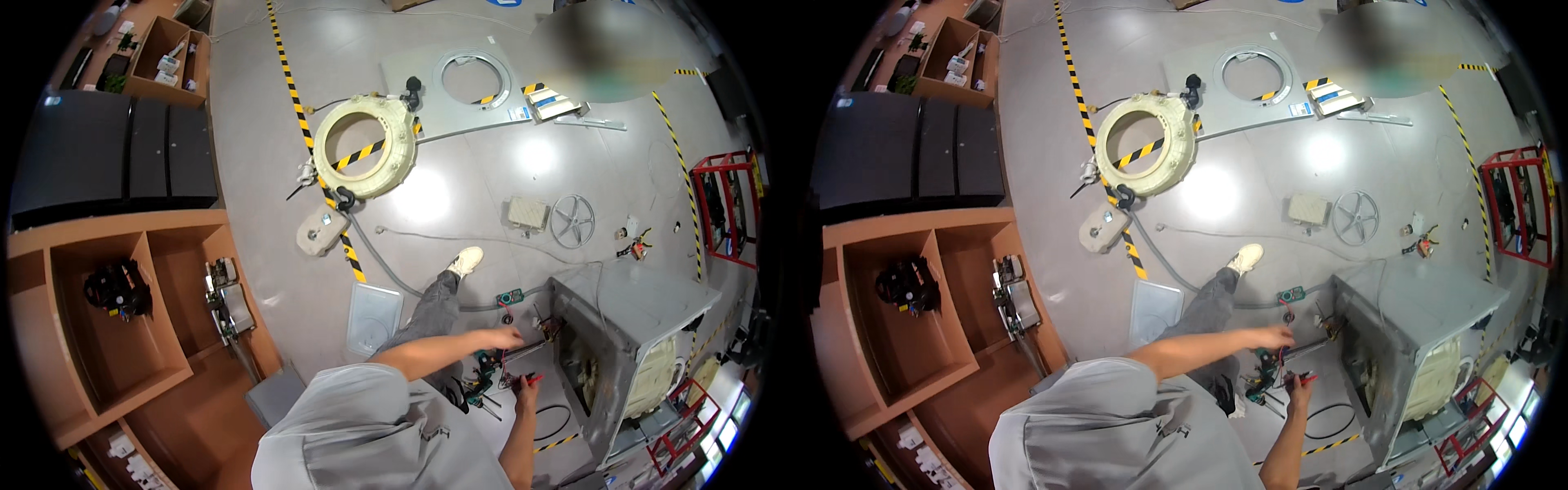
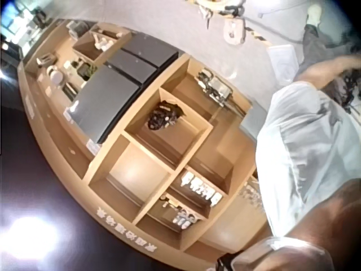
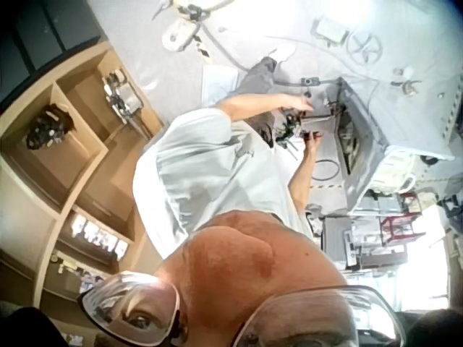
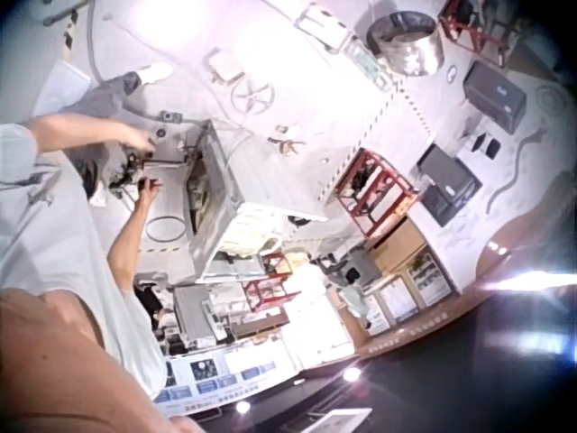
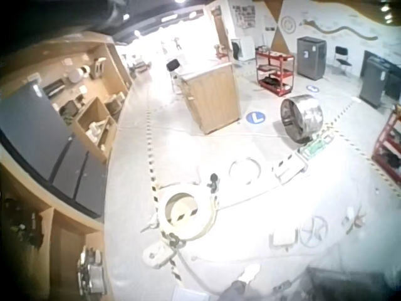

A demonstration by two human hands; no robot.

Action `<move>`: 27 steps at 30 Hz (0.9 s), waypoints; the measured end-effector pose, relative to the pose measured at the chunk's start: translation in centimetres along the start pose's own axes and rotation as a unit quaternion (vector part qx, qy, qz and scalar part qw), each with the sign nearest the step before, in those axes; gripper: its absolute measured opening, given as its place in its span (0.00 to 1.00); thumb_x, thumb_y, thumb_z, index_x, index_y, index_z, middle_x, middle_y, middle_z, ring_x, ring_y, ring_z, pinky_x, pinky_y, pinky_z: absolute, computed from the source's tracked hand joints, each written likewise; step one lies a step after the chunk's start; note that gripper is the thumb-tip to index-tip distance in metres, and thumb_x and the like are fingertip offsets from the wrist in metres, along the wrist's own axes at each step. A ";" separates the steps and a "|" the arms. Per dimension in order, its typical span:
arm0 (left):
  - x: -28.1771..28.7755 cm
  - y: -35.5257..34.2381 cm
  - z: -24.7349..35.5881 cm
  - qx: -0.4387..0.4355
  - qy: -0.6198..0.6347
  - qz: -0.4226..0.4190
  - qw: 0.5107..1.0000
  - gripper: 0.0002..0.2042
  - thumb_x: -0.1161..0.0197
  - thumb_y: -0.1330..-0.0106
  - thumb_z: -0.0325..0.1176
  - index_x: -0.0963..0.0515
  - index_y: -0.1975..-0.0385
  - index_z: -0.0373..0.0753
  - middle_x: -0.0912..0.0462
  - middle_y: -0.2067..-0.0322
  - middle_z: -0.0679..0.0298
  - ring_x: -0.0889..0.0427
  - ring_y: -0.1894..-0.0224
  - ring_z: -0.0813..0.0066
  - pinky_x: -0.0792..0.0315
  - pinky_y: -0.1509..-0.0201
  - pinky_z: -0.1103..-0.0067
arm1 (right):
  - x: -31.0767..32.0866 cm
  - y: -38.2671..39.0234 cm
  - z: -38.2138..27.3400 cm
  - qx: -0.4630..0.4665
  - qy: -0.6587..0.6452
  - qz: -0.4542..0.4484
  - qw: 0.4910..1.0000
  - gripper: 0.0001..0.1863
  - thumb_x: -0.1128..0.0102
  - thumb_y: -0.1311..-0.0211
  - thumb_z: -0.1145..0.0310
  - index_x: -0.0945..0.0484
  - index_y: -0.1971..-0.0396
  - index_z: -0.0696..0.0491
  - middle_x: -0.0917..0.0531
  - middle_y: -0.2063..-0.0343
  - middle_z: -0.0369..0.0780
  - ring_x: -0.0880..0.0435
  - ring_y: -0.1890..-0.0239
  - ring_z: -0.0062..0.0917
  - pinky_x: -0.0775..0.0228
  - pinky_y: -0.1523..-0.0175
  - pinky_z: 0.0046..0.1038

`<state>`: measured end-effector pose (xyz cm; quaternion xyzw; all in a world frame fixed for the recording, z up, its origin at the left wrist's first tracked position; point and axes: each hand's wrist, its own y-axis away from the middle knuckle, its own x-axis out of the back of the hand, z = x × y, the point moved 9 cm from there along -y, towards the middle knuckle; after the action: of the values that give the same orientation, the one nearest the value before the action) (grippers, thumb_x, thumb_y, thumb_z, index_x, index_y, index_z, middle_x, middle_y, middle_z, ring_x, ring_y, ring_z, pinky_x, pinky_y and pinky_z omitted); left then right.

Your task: The person tests a heating element and a blue electronic component by applying multimeter probes to their terminals. The person handles the objects and the meter leads on the floor near appliance parts.

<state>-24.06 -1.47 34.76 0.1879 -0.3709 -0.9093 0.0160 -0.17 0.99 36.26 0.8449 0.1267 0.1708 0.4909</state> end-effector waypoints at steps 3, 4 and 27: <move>13.1 4.7 1.7 0.069 0.063 0.117 0.989 0.18 0.44 0.32 0.43 0.24 0.52 0.37 0.21 0.61 0.62 0.25 0.61 0.72 0.28 0.59 0.73 | 1.4 0.3 -0.5 -0.020 0.077 0.020 0.997 0.04 0.49 0.31 0.72 0.28 0.59 0.51 0.20 0.72 0.36 0.22 0.73 0.23 0.27 0.68 0.27; 17.4 6.4 -0.1 0.109 0.108 0.182 0.971 0.17 0.45 0.31 0.44 0.24 0.52 0.37 0.21 0.60 0.62 0.25 0.59 0.71 0.28 0.58 0.71 | 1.3 0.4 -0.6 -0.048 0.059 0.029 0.997 0.04 0.50 0.31 0.72 0.28 0.59 0.50 0.19 0.72 0.36 0.24 0.76 0.21 0.29 0.71 0.26; 28.2 26.7 -18.6 0.277 -0.016 0.433 0.858 0.18 0.41 0.40 0.42 0.19 0.57 0.35 0.18 0.56 0.48 0.20 0.50 0.52 0.28 0.45 0.67 | -0.2 0.1 -9.1 -0.045 0.203 -0.003 0.978 0.07 0.46 0.33 0.67 0.27 0.58 0.50 0.17 0.64 0.35 0.19 0.63 0.22 0.26 0.60 0.31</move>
<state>-46.63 -38.04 31.44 -0.0091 -0.6513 -0.6736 0.3493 -4.09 8.00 40.53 0.7697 0.2180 0.3426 0.4926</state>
